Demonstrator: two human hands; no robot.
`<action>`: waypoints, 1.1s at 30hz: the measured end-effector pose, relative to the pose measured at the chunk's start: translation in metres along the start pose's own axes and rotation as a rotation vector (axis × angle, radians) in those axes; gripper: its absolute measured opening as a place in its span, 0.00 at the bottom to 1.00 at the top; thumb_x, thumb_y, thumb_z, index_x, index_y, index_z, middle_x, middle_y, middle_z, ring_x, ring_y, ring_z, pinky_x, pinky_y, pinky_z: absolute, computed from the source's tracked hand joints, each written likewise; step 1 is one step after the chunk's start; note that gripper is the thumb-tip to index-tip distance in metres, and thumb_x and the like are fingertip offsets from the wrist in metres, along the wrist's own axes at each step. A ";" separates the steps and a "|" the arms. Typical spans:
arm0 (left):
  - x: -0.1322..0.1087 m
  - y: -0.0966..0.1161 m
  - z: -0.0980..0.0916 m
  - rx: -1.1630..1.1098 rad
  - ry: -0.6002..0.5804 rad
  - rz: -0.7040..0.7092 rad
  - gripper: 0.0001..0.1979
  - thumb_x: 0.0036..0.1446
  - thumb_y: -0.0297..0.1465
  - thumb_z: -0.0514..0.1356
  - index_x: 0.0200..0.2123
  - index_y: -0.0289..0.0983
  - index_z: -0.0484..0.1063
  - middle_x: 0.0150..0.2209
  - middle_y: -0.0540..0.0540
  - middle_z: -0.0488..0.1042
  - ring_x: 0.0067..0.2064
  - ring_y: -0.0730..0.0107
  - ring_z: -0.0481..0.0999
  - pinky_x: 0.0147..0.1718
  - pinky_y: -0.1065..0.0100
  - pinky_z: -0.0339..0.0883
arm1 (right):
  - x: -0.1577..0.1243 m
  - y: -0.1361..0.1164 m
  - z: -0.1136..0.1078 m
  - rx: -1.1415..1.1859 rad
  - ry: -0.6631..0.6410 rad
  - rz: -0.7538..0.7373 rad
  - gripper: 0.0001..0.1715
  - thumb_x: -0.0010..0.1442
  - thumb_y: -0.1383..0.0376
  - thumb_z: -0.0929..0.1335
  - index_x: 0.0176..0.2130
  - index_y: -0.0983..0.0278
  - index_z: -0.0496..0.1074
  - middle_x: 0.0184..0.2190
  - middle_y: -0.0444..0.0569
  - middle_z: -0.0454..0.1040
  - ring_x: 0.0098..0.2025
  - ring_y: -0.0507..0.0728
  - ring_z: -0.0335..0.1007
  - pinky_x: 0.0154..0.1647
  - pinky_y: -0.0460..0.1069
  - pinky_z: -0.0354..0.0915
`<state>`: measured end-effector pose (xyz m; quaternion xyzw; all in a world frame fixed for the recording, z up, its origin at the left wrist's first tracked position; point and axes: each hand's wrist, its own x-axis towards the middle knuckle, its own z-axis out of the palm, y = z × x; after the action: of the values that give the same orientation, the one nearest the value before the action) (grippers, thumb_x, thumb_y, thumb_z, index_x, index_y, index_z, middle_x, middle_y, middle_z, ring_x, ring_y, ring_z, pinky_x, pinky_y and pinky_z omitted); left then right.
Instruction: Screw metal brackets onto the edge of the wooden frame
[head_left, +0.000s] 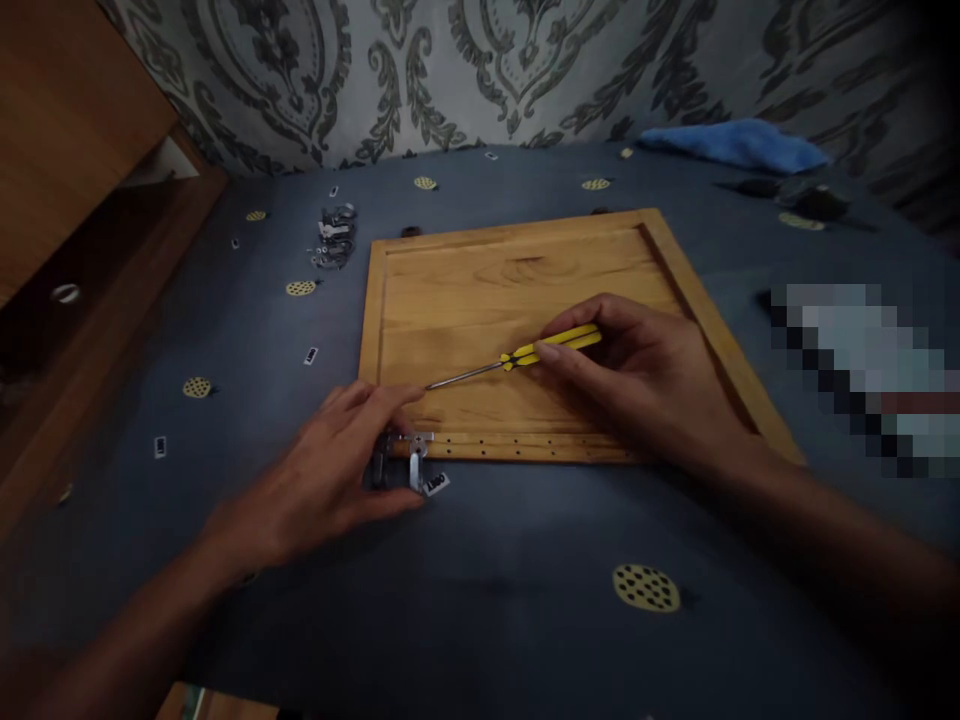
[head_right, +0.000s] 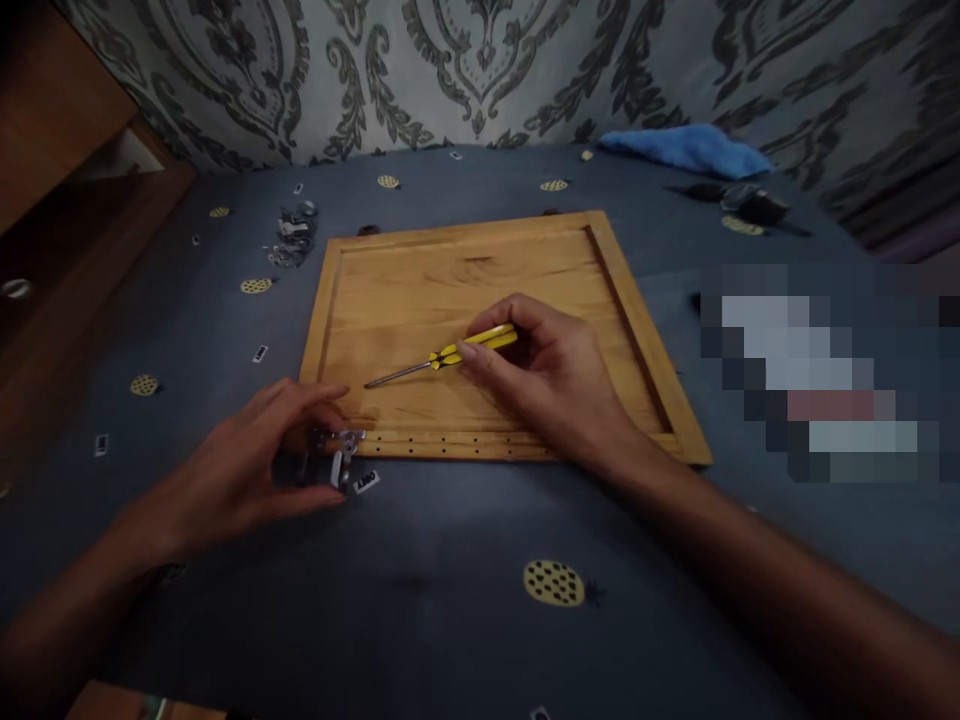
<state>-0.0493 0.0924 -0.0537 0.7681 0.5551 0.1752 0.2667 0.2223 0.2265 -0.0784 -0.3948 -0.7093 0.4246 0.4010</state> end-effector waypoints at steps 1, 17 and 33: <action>0.000 0.000 0.000 -0.004 -0.007 -0.005 0.36 0.60 0.35 0.72 0.66 0.51 0.59 0.51 0.45 0.77 0.53 0.53 0.75 0.53 0.48 0.73 | -0.001 0.004 -0.002 -0.068 -0.005 -0.009 0.17 0.55 0.53 0.80 0.35 0.61 0.77 0.29 0.47 0.80 0.28 0.56 0.74 0.26 0.49 0.67; -0.002 -0.003 0.002 0.005 0.035 0.031 0.40 0.58 0.32 0.74 0.67 0.51 0.58 0.51 0.47 0.76 0.54 0.55 0.76 0.52 0.53 0.73 | -0.005 0.019 -0.005 -0.595 -0.193 -0.469 0.09 0.71 0.60 0.67 0.45 0.61 0.76 0.42 0.52 0.81 0.44 0.63 0.74 0.47 0.59 0.71; 0.001 -0.001 -0.002 -0.003 0.019 0.061 0.39 0.60 0.34 0.73 0.68 0.51 0.58 0.51 0.47 0.77 0.54 0.56 0.76 0.54 0.53 0.74 | -0.005 0.023 -0.006 -0.590 -0.207 -0.469 0.10 0.71 0.61 0.67 0.44 0.63 0.76 0.40 0.52 0.80 0.44 0.62 0.74 0.46 0.57 0.70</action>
<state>-0.0504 0.0936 -0.0528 0.7824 0.5338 0.1916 0.2571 0.2344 0.2315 -0.0983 -0.2754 -0.9085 0.1369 0.2830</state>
